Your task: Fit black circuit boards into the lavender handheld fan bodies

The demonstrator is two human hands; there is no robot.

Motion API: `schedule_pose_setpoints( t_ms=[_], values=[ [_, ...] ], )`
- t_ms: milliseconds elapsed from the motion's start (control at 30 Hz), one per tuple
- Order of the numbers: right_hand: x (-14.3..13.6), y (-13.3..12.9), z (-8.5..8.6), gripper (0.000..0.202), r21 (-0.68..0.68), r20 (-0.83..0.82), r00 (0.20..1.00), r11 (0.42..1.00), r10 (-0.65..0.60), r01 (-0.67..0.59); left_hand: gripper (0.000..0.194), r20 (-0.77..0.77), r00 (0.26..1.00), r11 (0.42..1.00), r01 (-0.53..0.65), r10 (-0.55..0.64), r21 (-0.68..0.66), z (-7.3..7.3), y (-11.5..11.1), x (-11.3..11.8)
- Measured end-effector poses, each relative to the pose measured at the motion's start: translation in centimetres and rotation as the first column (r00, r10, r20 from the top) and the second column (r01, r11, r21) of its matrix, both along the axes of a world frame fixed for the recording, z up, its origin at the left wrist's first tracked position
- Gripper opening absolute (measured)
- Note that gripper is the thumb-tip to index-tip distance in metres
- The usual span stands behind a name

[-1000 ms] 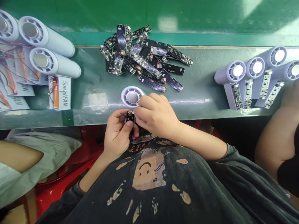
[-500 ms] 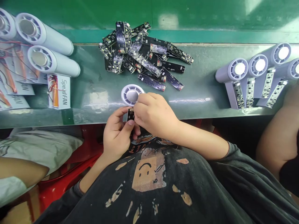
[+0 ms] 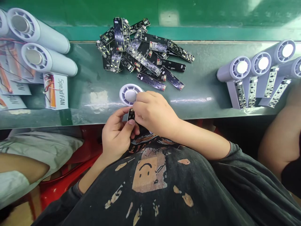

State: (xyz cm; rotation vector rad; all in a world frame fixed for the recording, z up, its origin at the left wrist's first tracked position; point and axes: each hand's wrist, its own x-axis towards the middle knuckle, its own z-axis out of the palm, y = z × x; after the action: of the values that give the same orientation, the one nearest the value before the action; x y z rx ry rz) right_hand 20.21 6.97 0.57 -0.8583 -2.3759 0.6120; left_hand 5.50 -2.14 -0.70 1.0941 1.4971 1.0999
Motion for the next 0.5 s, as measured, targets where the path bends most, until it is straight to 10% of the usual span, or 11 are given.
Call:
schedule_pose_setpoints(
  t_ms=[500],
  values=[
    [3.4, 0.5, -1.6, 0.019, -0.250, -0.194, 0.978, 0.968, -0.084, 0.033, 0.025, 0.040, 0.997, 0.997, -0.061, 0.059, 0.057, -0.7, 0.1, -0.4]
  ],
)
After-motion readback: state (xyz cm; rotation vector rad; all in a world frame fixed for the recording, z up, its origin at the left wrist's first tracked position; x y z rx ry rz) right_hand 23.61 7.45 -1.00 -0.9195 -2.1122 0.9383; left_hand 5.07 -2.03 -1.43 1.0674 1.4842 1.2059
